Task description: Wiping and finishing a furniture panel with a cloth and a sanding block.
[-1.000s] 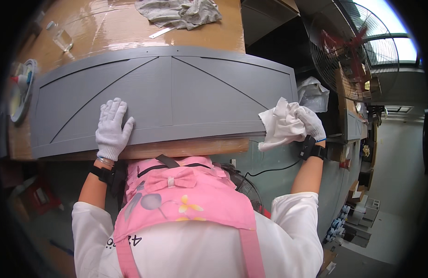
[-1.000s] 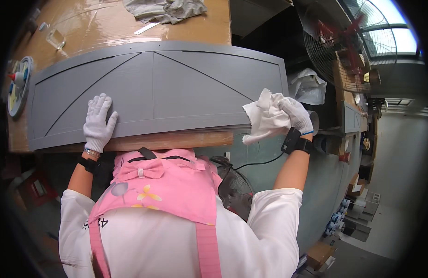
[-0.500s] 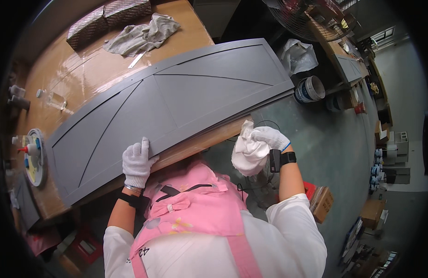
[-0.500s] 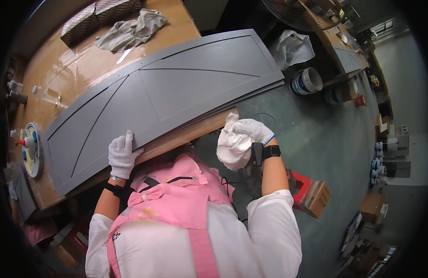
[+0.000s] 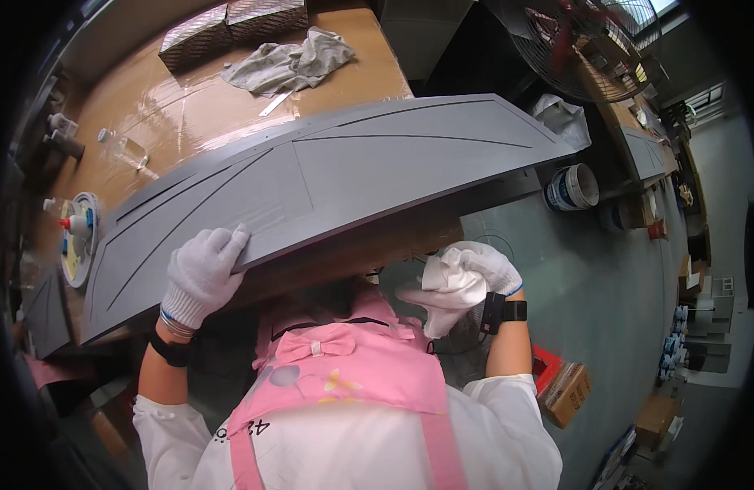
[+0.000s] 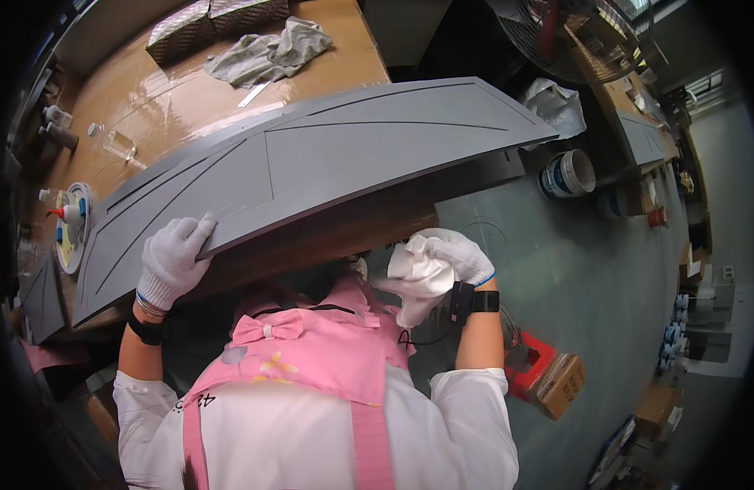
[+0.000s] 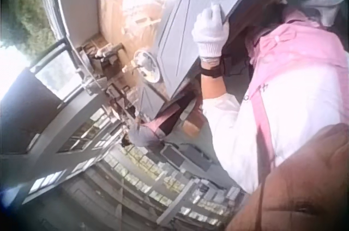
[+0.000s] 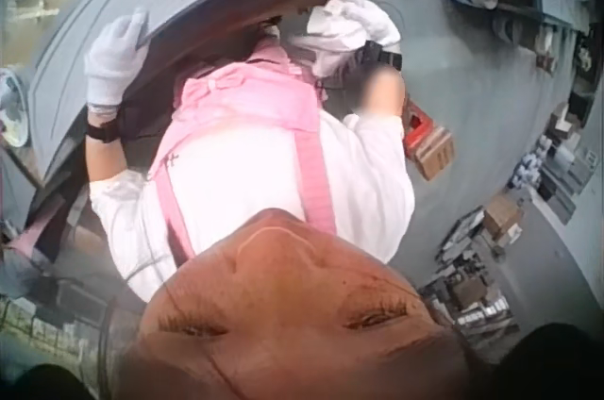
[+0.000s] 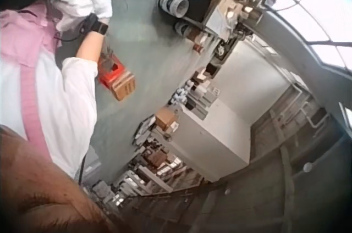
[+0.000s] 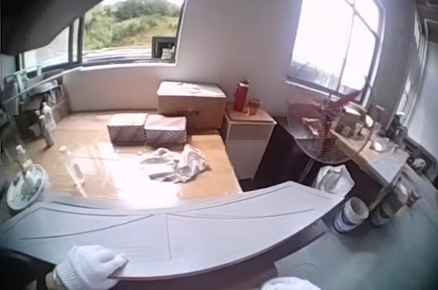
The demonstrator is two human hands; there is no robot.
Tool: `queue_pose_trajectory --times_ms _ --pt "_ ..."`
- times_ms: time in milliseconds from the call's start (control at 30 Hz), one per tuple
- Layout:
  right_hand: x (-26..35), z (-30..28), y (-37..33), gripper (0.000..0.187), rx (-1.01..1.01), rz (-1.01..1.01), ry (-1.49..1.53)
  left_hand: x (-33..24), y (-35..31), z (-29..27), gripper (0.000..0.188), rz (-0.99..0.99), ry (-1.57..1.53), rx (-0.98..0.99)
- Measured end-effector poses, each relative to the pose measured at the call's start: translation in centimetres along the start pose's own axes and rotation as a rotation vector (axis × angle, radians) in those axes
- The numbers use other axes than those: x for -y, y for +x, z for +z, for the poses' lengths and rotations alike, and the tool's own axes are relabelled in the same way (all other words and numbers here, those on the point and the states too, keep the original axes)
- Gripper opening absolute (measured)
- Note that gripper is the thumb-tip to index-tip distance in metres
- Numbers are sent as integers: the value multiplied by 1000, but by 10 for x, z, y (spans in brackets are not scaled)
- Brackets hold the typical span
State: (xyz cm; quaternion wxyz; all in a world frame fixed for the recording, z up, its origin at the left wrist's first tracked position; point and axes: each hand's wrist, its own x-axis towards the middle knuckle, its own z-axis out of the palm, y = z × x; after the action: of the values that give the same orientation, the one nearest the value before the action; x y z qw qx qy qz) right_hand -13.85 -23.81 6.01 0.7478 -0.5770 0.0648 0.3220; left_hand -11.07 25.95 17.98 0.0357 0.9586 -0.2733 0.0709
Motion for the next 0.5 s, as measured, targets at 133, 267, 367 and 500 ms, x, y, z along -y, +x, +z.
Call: queue_pose_trajectory --times_ms 133,267,367,500 --pt "35 -19 1 49 -42 -78 -72 11 9 -38 55 -29 40 72" --pt "60 -60 -10 47 -66 -130 4 6 16 -48 55 -104 74 142" --pt "107 -78 -39 39 -100 -291 -37 1 19 -48 54 -125 62 150" --pt "163 -123 -61 47 -302 -587 35 -8 21 -48 53 -168 46 157"
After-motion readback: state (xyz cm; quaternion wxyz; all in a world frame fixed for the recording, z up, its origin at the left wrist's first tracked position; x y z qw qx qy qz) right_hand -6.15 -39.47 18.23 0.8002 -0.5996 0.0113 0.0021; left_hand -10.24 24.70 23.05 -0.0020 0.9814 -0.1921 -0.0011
